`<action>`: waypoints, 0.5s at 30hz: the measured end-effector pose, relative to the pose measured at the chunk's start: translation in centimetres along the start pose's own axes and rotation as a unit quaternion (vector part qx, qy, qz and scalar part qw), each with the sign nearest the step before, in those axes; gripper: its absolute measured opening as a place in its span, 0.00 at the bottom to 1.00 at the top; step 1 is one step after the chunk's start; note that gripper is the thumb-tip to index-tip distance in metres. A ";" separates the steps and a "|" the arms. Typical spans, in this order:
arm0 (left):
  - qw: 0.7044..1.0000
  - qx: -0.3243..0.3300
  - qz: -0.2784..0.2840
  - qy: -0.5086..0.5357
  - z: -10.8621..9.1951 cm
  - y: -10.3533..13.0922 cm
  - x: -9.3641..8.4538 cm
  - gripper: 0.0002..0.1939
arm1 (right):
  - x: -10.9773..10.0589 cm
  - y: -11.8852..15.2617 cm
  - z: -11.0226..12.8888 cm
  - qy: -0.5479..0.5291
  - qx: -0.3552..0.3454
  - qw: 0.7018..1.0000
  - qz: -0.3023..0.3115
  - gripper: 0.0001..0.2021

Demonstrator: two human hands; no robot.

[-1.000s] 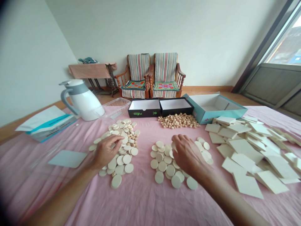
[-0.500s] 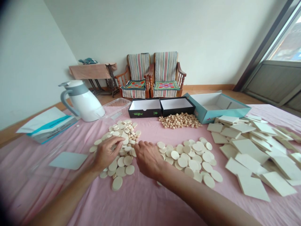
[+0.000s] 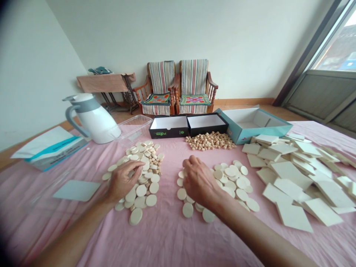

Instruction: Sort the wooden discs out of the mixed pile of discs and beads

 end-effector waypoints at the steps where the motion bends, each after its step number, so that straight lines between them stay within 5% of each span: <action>1: 1.000 0.000 -0.001 0.000 0.0 0.0 0.0 0.08 | -1.0 0.5 -1.6 0.027 0.011 1.000 0.000 0.06; 4: 1.000 -0.001 -0.007 -0.004 0.1 0.0 0.0 0.08 | -3.1 2.0 -5.7 0.120 0.029 0.992 0.014 0.06; 7: 1.000 -0.002 -0.010 -0.007 0.1 0.0 -0.1 0.08 | -3.8 2.3 -6.4 0.137 0.031 0.990 0.009 0.06; 15: 1.000 0.008 -0.014 -0.012 0.1 0.1 -0.4 0.08 | 2.3 0.2 5.8 -0.083 -0.131 0.986 0.070 0.13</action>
Point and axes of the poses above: each hand's wrist, its own y-axis away from the middle knuckle, its own x-axis out of the palm, z = x × y, the point moved 7 cm from there along -y, towards the middle knuckle, and after that the axes turned 14 degrees about -z, right-handed, at the moved point
